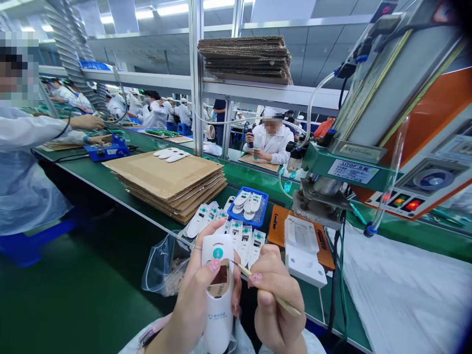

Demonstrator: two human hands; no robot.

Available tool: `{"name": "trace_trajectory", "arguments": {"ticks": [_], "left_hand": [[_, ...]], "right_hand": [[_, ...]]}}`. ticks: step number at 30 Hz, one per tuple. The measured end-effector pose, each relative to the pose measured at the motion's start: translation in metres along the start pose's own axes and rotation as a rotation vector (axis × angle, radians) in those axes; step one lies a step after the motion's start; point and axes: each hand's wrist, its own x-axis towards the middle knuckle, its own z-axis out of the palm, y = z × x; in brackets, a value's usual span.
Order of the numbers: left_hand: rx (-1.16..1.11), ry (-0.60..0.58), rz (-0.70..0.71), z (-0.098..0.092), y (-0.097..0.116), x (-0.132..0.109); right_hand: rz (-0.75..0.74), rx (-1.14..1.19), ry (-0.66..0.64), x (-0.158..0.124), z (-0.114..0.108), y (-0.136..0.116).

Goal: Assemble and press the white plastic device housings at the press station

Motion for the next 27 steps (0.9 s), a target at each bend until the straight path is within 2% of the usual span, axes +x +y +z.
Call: {"name": "trace_trajectory", "arguments": {"ticks": [8,11,13,16,18,21,24,27], "left_hand": [[-0.003,-0.001,0.005,0.000,0.001,0.000],[0.002,0.023,-0.013,0.001,0.001,0.002],[0.023,0.040,-0.036,0.003,0.002,0.004],[0.047,0.036,-0.049,0.003,0.004,0.007],[0.053,0.030,-0.034,0.002,0.003,0.008],[0.077,0.020,-0.018,-0.003,0.001,0.009],[0.076,0.022,0.008,-0.011,0.002,0.009],[0.048,0.073,0.084,-0.021,0.008,0.010]], "right_hand": [[-0.032,0.063,-0.038,-0.002,0.001,0.002],[0.032,0.129,-0.036,-0.003,0.002,0.003],[0.174,0.232,0.002,-0.002,0.002,0.003],[0.494,0.420,0.050,0.008,0.003,0.004],[0.693,0.529,0.040,0.016,0.004,0.006],[0.839,0.650,-0.035,0.026,0.007,0.008],[0.799,0.659,-0.105,0.026,0.012,0.008],[0.533,0.550,-0.009,0.019,0.015,0.007]]}}
